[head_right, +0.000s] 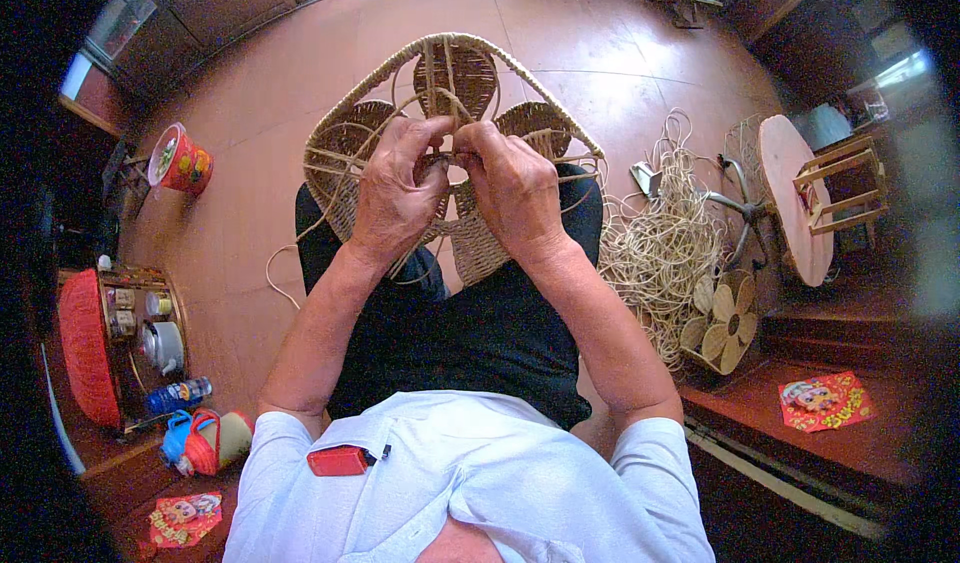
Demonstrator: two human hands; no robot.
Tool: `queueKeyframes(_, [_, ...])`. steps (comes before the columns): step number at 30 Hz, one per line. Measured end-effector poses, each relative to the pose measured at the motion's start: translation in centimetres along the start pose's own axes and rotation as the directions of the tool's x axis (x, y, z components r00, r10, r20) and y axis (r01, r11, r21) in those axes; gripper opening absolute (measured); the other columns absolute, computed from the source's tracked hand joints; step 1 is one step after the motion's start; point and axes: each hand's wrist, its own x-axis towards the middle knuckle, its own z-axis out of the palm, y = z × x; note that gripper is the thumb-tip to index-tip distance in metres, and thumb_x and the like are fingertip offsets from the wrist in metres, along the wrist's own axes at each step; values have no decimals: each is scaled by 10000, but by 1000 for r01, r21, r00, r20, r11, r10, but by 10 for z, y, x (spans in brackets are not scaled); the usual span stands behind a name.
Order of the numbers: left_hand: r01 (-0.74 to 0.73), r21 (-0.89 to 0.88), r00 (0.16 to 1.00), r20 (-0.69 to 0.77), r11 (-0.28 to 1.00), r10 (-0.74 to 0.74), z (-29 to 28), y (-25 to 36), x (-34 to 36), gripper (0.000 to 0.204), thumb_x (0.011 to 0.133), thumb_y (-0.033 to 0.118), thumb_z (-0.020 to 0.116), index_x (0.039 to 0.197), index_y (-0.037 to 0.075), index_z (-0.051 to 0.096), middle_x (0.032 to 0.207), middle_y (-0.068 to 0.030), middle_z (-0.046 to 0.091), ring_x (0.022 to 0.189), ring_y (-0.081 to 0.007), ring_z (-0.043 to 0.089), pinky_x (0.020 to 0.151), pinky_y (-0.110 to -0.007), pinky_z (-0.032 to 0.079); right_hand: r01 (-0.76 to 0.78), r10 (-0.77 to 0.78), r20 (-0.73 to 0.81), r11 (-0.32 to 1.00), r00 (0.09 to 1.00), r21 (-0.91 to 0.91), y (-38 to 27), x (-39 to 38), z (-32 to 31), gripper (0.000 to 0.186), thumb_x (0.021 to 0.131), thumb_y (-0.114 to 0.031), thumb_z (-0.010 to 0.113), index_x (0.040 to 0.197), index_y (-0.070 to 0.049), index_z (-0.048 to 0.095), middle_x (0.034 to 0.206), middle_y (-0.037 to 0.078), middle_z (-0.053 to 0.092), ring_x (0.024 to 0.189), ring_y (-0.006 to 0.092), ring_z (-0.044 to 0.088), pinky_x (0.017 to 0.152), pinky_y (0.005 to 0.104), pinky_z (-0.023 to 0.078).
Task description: Weaving and assembling a floral-shaped wicker or rattan decorative object.
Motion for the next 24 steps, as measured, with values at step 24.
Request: queueKeyframes(24, [103, -158, 995, 20, 982, -101, -1, -1, 2, 406, 941, -93, 601, 1301, 36, 735, 1197, -96, 727, 966, -154, 718, 831, -302, 581, -353, 390, -62, 882, 919, 313, -8, -6, 18, 183, 994, -18, 767, 1103, -47, 622, 934, 98, 756, 843, 192, 773, 756, 355, 609])
